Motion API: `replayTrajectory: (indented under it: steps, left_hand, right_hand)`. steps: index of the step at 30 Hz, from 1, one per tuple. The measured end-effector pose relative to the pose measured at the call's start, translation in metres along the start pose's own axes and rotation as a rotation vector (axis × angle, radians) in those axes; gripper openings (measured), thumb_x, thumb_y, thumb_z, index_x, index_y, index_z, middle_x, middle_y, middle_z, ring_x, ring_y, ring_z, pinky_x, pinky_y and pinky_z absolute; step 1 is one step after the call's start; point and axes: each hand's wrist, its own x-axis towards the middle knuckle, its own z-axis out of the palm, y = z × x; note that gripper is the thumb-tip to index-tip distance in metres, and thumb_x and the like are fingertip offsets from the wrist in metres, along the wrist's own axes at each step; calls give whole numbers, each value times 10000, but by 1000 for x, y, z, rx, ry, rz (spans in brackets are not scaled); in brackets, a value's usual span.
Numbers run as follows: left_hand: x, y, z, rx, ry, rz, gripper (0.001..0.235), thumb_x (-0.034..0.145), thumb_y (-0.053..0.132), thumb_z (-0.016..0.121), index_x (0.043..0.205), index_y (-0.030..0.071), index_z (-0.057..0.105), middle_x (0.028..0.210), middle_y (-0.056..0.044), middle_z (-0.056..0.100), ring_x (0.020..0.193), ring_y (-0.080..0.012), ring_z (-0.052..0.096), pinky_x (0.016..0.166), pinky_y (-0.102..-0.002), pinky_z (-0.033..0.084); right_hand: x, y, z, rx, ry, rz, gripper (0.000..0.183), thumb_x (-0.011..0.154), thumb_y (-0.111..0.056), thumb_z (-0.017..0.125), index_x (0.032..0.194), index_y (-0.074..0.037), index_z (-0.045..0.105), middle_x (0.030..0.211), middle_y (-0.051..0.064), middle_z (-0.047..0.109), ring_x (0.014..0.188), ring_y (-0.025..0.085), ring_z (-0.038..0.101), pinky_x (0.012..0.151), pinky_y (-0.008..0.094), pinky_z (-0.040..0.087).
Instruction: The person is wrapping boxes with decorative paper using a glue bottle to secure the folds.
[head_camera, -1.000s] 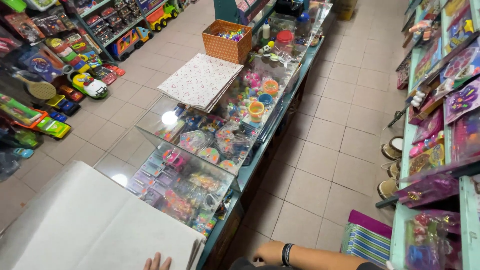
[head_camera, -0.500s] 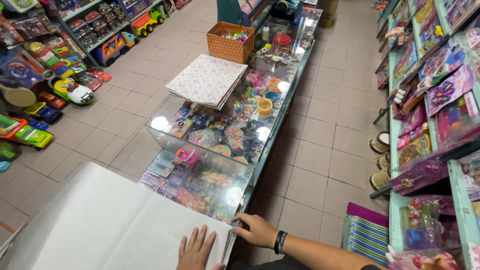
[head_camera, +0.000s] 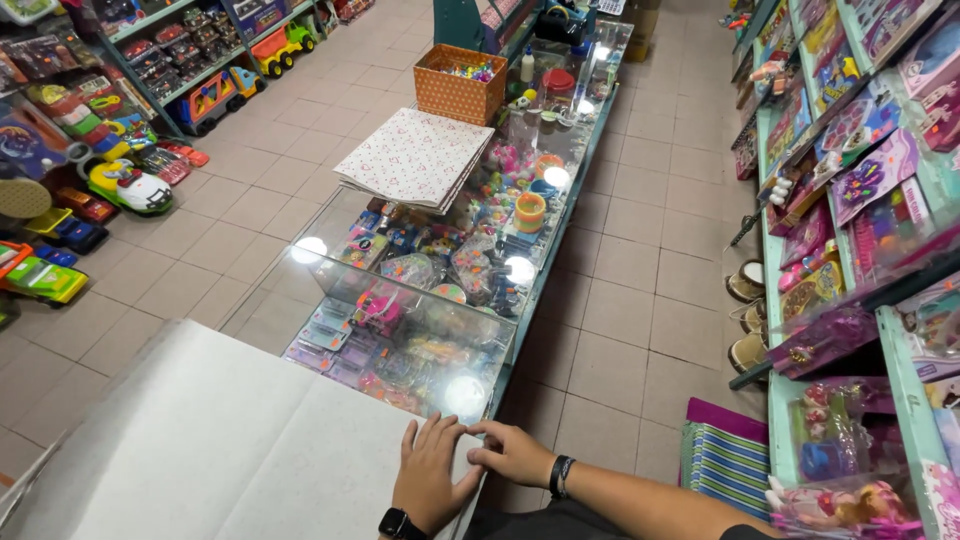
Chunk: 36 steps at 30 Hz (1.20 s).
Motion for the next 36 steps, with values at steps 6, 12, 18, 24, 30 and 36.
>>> replayTrajectory:
  steps: [6, 12, 18, 24, 30, 36]
  left_hand:
    - [-7, -14, 19, 9, 85, 37, 585, 877, 526, 675, 1332, 167, 589, 1401, -27, 618, 1415, -264, 462, 1192, -561, 187]
    - [-3, -6, 6, -41, 41, 5, 458, 912, 523, 637, 1226, 189, 633, 1352, -23, 636, 1405, -271, 468, 1191, -569, 187]
    - [-2, -3, 2, -3, 4, 15, 503, 933, 546, 598, 1287, 190, 613, 1365, -37, 609, 1400, -276, 457, 1193, -577, 179]
    - [0, 2, -5, 34, -38, 29, 502, 923, 550, 600, 1326, 250, 583, 1368, -67, 589, 1397, -319, 442, 1181, -591, 171]
    - [-1, 0, -2, 8, -33, -5, 486, 911, 525, 621, 1301, 235, 606, 1357, -37, 601, 1395, -293, 452, 1189, -587, 178]
    - [-2, 1, -3, -4, -2, 13, 465, 893, 437, 623, 1307, 224, 612, 1394, -36, 591, 1410, -279, 445, 1195, -575, 175]
  right_hand:
    - [0, 13, -2, 92, -32, 30, 559, 968, -306, 688, 1496, -155, 588, 834, -60, 647, 765, 52, 585, 765, 207, 493]
    - [5, 32, -3, 281, -113, -16, 576, 984, -163, 676, 1539, -98, 537, 766, -24, 638, 705, 72, 597, 711, 221, 538]
    - [7, 36, -8, 230, -136, -20, 594, 990, -193, 675, 1557, -119, 513, 858, -19, 702, 780, 65, 641, 770, 222, 550]
    - [6, 36, -8, 227, -133, -50, 583, 979, -181, 683, 1542, -130, 540, 841, -12, 720, 741, 65, 634, 751, 223, 553]
    - [9, 37, -10, 163, -137, -45, 563, 977, -193, 675, 1524, -153, 550, 1020, -18, 747, 889, 50, 655, 847, 208, 532]
    - [3, 23, -14, 79, -128, -3, 577, 966, -275, 696, 1523, -206, 558, 1022, -33, 754, 870, 42, 649, 833, 215, 524]
